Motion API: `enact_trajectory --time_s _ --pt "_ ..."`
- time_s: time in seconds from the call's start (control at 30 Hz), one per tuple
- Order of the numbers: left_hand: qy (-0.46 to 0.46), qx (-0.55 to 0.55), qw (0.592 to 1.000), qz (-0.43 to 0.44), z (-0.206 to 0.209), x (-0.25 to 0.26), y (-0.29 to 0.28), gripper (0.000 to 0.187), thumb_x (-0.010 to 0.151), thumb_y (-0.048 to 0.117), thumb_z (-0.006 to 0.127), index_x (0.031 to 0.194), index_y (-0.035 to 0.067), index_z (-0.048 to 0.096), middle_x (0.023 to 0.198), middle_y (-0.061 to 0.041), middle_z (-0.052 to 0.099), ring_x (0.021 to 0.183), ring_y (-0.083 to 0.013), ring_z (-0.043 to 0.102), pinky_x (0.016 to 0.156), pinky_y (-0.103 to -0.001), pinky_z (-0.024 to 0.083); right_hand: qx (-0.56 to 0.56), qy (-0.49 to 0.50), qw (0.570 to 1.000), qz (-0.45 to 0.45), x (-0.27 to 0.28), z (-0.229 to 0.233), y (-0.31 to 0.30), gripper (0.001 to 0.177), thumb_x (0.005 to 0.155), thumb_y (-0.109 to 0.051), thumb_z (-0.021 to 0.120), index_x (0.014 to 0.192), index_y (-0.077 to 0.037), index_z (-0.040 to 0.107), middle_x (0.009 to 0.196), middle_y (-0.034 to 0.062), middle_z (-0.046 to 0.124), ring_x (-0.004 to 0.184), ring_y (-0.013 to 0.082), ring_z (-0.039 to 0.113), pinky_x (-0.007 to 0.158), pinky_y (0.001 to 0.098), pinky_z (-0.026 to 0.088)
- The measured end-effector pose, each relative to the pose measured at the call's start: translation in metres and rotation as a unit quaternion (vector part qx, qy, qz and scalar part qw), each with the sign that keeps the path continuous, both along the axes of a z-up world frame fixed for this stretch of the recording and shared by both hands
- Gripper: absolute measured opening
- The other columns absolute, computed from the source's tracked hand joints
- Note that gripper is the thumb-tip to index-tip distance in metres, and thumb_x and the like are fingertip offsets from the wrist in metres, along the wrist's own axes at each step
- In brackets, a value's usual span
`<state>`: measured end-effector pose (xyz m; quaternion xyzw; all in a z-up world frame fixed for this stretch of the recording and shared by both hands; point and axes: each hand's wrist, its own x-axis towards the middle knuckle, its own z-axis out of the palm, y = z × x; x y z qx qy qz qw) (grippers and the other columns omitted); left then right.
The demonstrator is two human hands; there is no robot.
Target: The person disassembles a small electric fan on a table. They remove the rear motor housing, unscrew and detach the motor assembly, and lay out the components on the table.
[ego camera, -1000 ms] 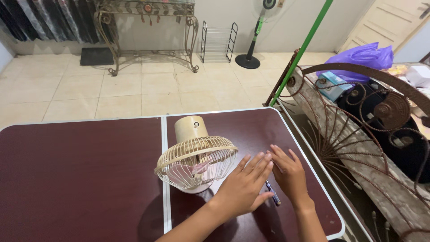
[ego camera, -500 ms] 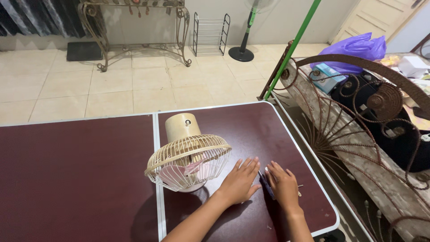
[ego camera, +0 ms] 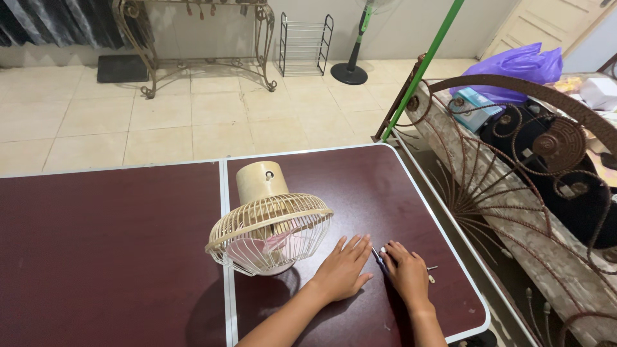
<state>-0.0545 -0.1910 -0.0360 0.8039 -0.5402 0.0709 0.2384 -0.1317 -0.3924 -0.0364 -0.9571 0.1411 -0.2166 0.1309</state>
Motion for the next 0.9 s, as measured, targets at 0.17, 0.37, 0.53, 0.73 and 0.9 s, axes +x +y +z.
enact_trajectory --time_s 0.17,0.37,0.53,0.73,0.9 --pt "-0.003 -0.007 1.0 0.009 0.002 0.001 0.009 0.072 0.1 0.041 0.055 0.153 -0.006 0.039 0.164 -0.022 0.033 0.154 -0.0374 0.027 0.124 -0.055 0.019 0.032 -0.001 0.999 0.007 -0.002 0.003 -0.003 0.03 0.088 -0.028 0.072 0.11 -0.008 0.078 0.125 0.0097 0.073 0.118 0.0289 0.068 0.104 0.0446 0.05" --pt "0.018 -0.038 0.999 0.018 0.011 0.0 0.038 0.073 0.099 0.039 0.059 0.153 -0.006 0.04 0.164 -0.022 0.033 0.154 -0.0367 0.026 0.124 -0.055 0.02 0.115 -0.014 0.993 0.005 -0.001 0.015 0.006 0.031 0.091 -0.024 0.07 0.117 -0.007 0.076 0.127 0.0125 0.071 0.122 0.0305 0.066 0.103 0.0373 0.051" --pt "0.008 -0.048 0.997 0.057 0.023 -0.005 0.085 0.072 0.096 0.036 0.064 0.15 -0.005 0.041 0.159 -0.025 0.036 0.147 -0.0405 0.033 0.116 -0.056 0.029 0.064 -0.02 0.997 0.03 0.005 0.034 0.029 0.031 0.092 -0.024 0.069 0.117 -0.007 0.076 0.127 0.0108 0.071 0.124 0.029 0.064 0.104 0.0397 0.049" --pt "-0.064 -0.041 0.99 0.117 0.018 -0.008 0.143 0.062 0.1 0.031 0.066 0.146 -0.006 0.048 0.151 -0.024 0.048 0.14 -0.0387 0.046 0.117 -0.053 0.036 0.03 -0.062 0.993 0.092 0.031 0.047 0.07 0.032 0.091 -0.024 0.07 0.116 -0.006 0.076 0.124 0.0121 0.073 0.122 0.0295 0.065 0.107 0.0431 0.047" --pt "-0.032 -0.094 0.975 0.201 0.015 -0.007 0.179 0.066 0.088 0.034 0.068 0.143 0.001 0.054 0.145 -0.023 0.055 0.138 -0.0404 0.046 0.118 -0.053 0.032 0.082 -0.098 0.98 0.155 0.06 0.045 0.105 0.031 0.089 -0.024 0.072 0.112 -0.004 0.074 0.119 0.0151 0.074 0.118 0.0327 0.068 0.103 0.0416 0.052"
